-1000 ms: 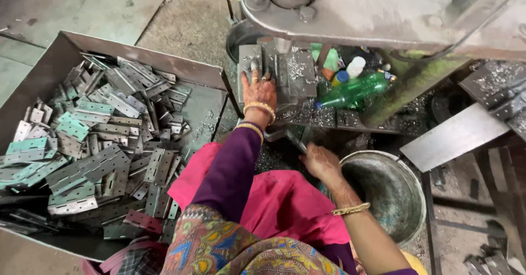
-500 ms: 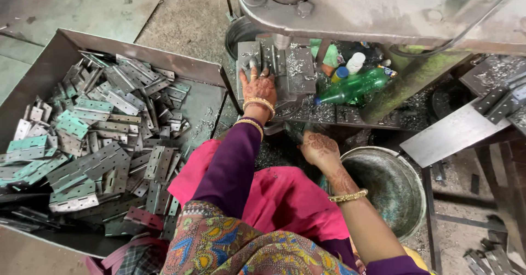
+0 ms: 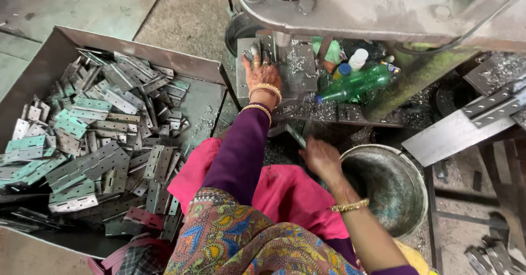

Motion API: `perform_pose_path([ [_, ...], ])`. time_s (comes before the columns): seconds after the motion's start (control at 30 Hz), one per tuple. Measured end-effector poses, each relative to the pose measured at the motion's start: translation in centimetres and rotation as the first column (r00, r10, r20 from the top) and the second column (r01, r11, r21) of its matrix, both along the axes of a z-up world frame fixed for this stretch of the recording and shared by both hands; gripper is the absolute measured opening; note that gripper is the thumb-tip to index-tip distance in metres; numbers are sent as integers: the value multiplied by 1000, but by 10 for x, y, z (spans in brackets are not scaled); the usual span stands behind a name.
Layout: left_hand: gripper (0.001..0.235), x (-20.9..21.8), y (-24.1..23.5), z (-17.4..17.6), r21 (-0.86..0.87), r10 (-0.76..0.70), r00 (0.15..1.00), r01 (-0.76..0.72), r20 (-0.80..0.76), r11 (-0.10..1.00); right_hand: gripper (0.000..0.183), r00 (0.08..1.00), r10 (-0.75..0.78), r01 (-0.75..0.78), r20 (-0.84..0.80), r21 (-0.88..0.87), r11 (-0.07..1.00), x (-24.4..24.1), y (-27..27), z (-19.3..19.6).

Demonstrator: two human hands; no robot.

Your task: The person picks up a metal bracket from a bin, places it under a pressing machine, and uses a lever to punch holes into the metal piece repeatedly.

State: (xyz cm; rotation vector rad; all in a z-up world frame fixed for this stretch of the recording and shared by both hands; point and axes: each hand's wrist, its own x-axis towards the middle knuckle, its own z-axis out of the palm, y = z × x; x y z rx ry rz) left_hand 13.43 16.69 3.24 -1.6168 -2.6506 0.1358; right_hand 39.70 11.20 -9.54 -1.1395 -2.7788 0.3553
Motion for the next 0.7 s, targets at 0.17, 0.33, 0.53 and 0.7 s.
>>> perform_pose_path([
  [0.17,46,-8,-7,11,-27,2,999,-3,-37,1000,38,988,-152,157,38,-230,960,-8,-20,-1],
  [0.33,57,-24,-41,-19,571,-16,960,-152,279,807,43,976,-149,146,160,29,989,-22,-12,92],
  [0.53,42,-124,-151,-117,190,403,838,-492,368,850,32,905,-18,146,-425,270,952,-57,-18,184],
  [0.7,48,-229,-166,-191,148,408,913,-406,17,902,27,944,-78,180,-321,300,937,-77,-12,198],
])
